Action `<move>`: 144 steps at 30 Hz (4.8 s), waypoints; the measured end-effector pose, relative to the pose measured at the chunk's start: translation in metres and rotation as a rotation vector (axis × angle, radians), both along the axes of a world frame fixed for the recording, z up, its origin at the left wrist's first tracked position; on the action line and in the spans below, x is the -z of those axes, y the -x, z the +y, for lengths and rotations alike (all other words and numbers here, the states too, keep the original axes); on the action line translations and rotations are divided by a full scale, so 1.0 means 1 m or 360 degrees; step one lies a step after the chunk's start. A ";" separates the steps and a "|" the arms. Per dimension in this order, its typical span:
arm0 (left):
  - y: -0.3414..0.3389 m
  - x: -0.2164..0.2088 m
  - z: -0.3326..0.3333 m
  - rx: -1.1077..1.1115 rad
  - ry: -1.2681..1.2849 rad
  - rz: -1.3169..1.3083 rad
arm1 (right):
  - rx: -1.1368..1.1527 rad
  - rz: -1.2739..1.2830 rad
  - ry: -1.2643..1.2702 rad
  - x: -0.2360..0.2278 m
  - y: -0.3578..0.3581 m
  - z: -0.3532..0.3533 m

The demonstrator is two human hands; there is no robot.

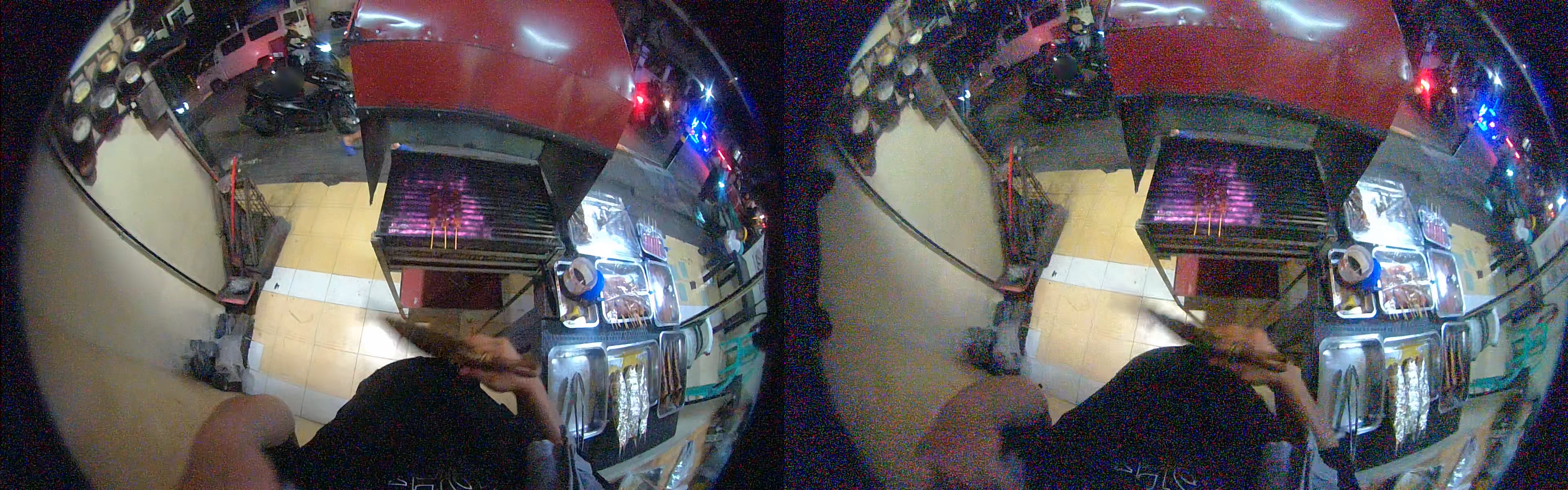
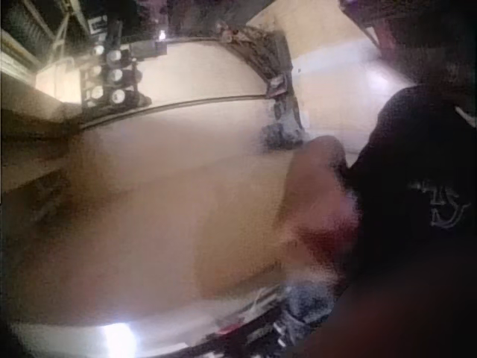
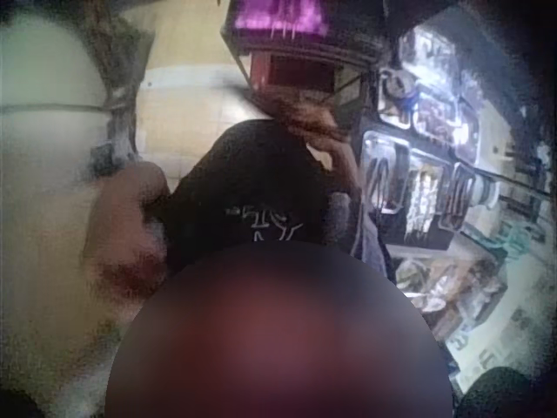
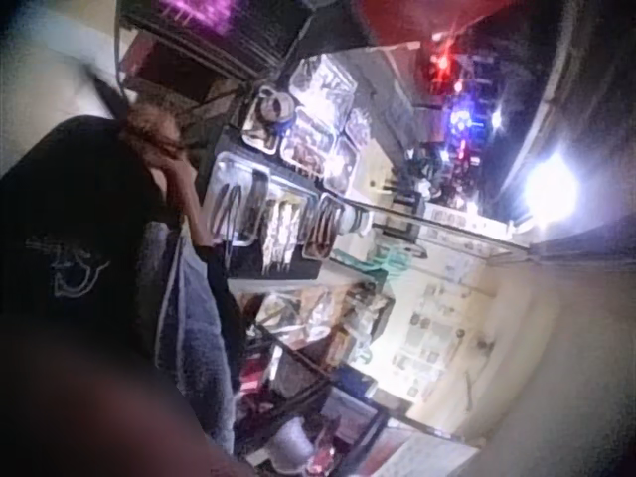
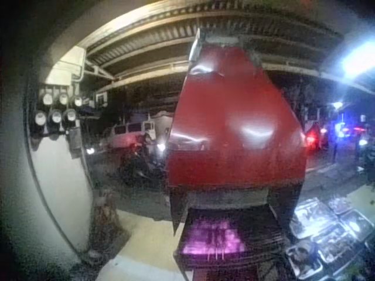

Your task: The person grills skewered meat on a charcoal grill at a street food stall. They use a woven fan to stoke the coals and tongs to turn the skewers, then remove cooked skewers and place them into metal trays.

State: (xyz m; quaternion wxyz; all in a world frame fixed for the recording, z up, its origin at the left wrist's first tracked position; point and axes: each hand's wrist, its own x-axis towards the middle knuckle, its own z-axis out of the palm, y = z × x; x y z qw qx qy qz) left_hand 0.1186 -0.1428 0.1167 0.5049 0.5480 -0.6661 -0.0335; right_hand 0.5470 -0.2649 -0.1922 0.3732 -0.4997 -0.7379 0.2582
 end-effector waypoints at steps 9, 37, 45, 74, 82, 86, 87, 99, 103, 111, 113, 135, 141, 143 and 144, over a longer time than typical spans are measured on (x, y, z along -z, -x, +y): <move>-0.033 0.019 0.042 -0.1728 0.0201 0.0162 | 0.2718 0.0588 -0.0834 -0.040 -0.178 -0.064; -0.194 -0.020 -0.047 -0.2080 -0.0253 -0.0017 | 0.0435 0.0257 0.0182 -0.054 0.016 -0.046; -0.087 -0.018 -0.014 -0.1113 -0.0184 0.0234 | 0.1762 0.1391 -0.1352 -0.071 -0.135 -0.081; -0.070 0.002 -0.017 -0.1262 0.0480 0.1585 | 0.1945 0.1335 -0.0735 -0.075 -0.083 -0.015; -0.200 0.005 -0.061 -0.0772 0.0088 0.0654 | 0.0340 0.0642 0.0399 -0.079 0.021 -0.005; -0.188 -0.015 -0.044 -0.0997 -0.0005 0.1328 | 0.1060 0.0927 -0.0144 -0.103 -0.048 -0.021; -0.179 -0.019 -0.029 -0.1002 -0.0052 0.1787 | 0.1446 0.1141 -0.0661 -0.108 -0.069 -0.026; -0.086 0.085 -0.002 -0.2462 0.0167 0.1234 | 0.0588 0.0895 -0.0139 -0.048 -0.035 -0.020; -0.010 0.194 0.060 -0.2491 0.0479 0.0996 | 0.2253 0.0657 -0.1148 -0.093 -0.093 -0.022; -0.011 0.199 0.049 -0.2902 0.0577 0.0888 | -0.0153 0.0517 0.0101 -0.039 0.007 0.007; -0.009 0.184 0.009 -0.3259 0.0772 0.0964 | 0.0685 0.0172 -0.0388 -0.051 -0.035 -0.001; 0.031 0.287 0.058 -0.3360 0.0253 0.1002 | 0.0531 0.1123 -0.0185 -0.052 -0.015 0.004; 0.008 0.270 0.029 -0.3334 0.0490 0.1088 | 0.0746 0.0175 -0.0576 -0.049 -0.062 -0.016; 0.003 0.265 0.022 -0.3382 0.0431 0.1128 | 0.1563 0.0837 -0.1003 -0.078 -0.109 -0.015; -0.001 0.262 0.017 -0.3417 0.0404 0.1130 | 0.1743 0.1373 -0.1164 -0.084 -0.110 -0.015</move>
